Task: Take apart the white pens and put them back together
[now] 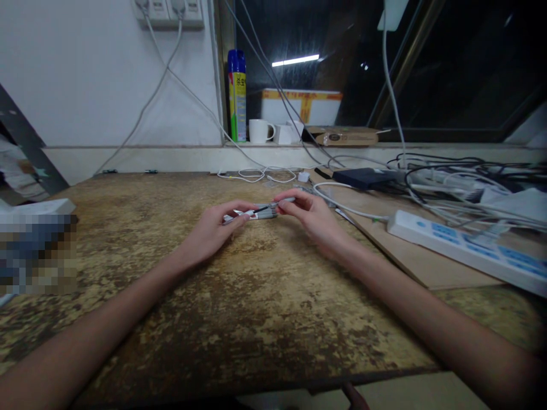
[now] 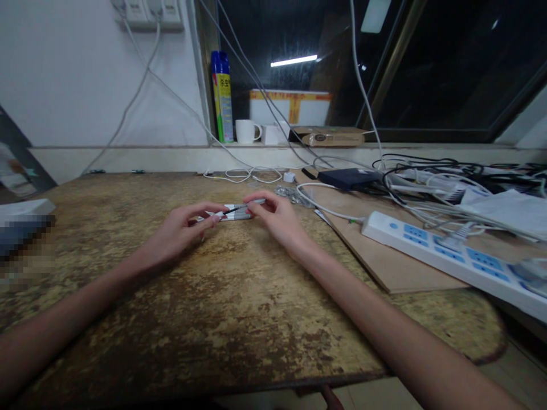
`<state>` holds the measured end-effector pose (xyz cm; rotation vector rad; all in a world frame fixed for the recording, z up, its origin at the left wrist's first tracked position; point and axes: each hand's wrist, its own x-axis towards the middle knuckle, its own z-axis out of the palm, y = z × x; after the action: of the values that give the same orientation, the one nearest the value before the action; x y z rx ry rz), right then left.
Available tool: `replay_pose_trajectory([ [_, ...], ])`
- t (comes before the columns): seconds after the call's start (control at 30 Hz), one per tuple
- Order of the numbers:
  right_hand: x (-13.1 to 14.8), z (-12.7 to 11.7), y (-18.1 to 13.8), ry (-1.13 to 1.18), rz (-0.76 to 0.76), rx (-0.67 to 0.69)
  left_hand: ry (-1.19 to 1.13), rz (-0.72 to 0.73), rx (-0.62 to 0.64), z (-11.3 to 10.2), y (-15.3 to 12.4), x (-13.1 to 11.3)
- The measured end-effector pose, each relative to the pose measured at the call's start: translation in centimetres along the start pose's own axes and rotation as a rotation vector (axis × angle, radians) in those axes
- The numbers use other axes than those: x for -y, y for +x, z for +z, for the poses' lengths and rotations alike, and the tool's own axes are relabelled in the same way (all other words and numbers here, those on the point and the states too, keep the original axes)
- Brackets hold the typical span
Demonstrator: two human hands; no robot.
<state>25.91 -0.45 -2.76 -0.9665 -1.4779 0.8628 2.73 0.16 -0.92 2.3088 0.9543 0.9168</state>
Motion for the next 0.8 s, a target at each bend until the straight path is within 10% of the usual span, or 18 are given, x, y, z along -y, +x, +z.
replay_pose_trajectory([
  [0.37, -0.5, -1.2, 0.6, 0.008, 0.003, -0.113, 0.052, -0.037, -0.033, -0.4, 0.1, 0.2],
  [0.8, -0.4, 0.6, -0.5, -0.158, -0.031, 0.23, 0.029, 0.059, 0.01, -0.3, 0.0, -0.1],
])
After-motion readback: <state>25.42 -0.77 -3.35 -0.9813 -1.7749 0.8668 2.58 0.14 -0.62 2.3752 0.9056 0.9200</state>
